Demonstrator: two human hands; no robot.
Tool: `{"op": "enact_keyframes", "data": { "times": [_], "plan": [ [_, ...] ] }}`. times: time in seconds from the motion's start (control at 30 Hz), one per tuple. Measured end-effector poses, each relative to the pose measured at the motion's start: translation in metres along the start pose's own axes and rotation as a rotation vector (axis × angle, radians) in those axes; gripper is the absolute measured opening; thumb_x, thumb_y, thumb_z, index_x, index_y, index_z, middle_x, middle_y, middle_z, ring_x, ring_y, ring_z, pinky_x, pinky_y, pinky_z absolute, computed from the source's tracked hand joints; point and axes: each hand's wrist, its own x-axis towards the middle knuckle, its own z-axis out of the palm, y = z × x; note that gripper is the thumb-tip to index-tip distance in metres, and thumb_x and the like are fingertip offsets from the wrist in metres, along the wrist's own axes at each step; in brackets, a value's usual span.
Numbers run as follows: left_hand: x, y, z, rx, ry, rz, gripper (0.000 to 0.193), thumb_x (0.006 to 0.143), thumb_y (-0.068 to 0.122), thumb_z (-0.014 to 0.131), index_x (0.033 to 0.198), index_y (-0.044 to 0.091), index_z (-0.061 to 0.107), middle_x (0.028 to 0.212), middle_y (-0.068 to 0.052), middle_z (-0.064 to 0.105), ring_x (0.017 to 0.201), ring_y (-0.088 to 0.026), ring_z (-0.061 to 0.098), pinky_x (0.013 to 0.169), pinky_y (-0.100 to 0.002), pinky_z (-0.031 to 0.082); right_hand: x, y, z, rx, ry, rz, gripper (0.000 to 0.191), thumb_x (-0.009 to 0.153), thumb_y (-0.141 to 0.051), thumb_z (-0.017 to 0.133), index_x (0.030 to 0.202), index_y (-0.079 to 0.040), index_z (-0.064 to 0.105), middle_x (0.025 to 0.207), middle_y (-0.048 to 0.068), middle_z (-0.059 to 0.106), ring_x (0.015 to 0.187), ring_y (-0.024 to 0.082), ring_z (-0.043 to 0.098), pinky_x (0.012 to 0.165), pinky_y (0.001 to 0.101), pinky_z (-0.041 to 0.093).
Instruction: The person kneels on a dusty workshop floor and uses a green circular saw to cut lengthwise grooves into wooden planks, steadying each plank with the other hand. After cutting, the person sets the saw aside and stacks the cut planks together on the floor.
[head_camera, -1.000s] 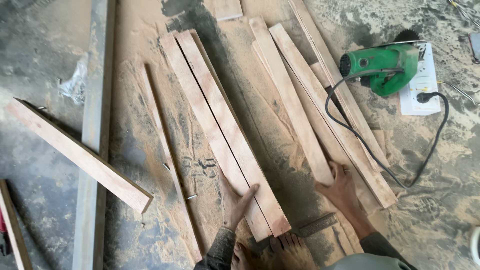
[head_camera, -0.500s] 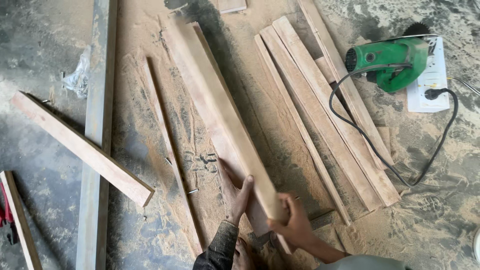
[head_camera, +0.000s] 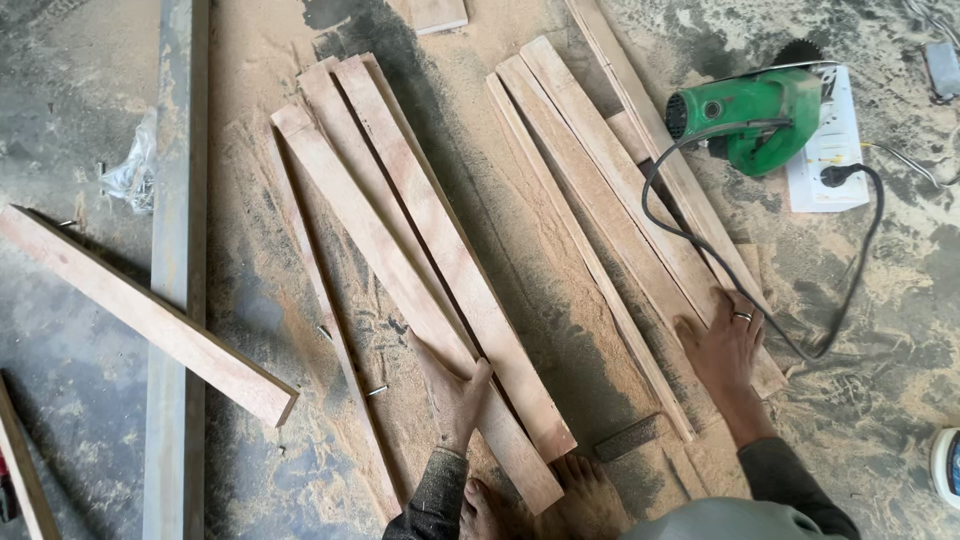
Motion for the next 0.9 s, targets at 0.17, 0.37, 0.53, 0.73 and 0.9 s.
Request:
{"op": "enact_keyframes", "data": {
  "times": [0.17, 0.37, 0.53, 0.73, 0.9],
  "plan": [
    [0.001, 0.009, -0.002, -0.175, 0.048, 0.03, 0.134, 0.071, 0.03, 0.084, 0.16, -0.002, -0.011, 0.169, -0.03, -0.007, 0.158, -0.04, -0.002, 0.127, -0.054, 0.007, 0.004, 0.017, 0.014, 0.091, -0.156, 0.16, 0.088, 0.095, -0.052, 0.068, 0.159, 0.002, 0.04, 0.145, 0.022, 0.048, 0.133, 0.042, 0.045, 0.116, 0.0629, 0.037],
    [0.012, 0.032, -0.02, 0.015, -0.003, 0.092, 0.125, 0.07, 0.026, 0.079, 0.163, -0.002, -0.002, 0.171, -0.029, 0.008, 0.16, -0.039, 0.011, 0.131, -0.052, 0.014, 0.008, 0.02, 0.019, -0.029, 0.049, -0.04, 0.088, 0.096, -0.051, 0.073, 0.15, 0.012, 0.044, 0.141, 0.034, 0.051, 0.135, 0.051, 0.046, 0.113, 0.0634, 0.032],
    [0.014, 0.049, -0.025, -0.034, -0.05, 0.073, 0.127, 0.069, 0.024, 0.08, 0.16, -0.003, -0.004, 0.168, -0.032, 0.003, 0.158, -0.041, 0.007, 0.128, -0.052, 0.011, 0.002, 0.011, -0.019, 0.271, -0.201, 0.192, 0.076, 0.091, -0.047, 0.072, 0.147, -0.001, 0.051, 0.139, 0.032, 0.057, 0.124, 0.044, 0.059, 0.102, 0.0597, 0.049],
    [0.014, 0.037, -0.021, 0.009, -0.036, 0.112, 0.124, 0.072, 0.02, 0.077, 0.162, -0.003, -0.005, 0.17, -0.032, 0.003, 0.16, -0.041, 0.005, 0.13, -0.052, 0.01, -0.032, -0.072, -0.053, 0.682, -0.352, 0.333, 0.063, 0.087, -0.042, 0.073, 0.141, -0.013, 0.061, 0.119, 0.021, 0.074, 0.105, 0.028, 0.073, 0.093, 0.0478, 0.061],
    [0.013, 0.021, -0.008, -0.138, 0.039, 0.069, 0.119, 0.085, 0.036, 0.077, 0.168, 0.003, -0.002, 0.179, -0.023, 0.003, 0.167, -0.039, 0.009, 0.135, -0.052, 0.012, -0.058, -0.156, -0.044, 1.012, -0.433, 0.34, 0.07, 0.077, -0.041, 0.078, 0.137, -0.015, 0.054, 0.123, 0.014, 0.065, 0.103, 0.028, 0.07, 0.081, 0.0491, 0.064]
  ]
}}
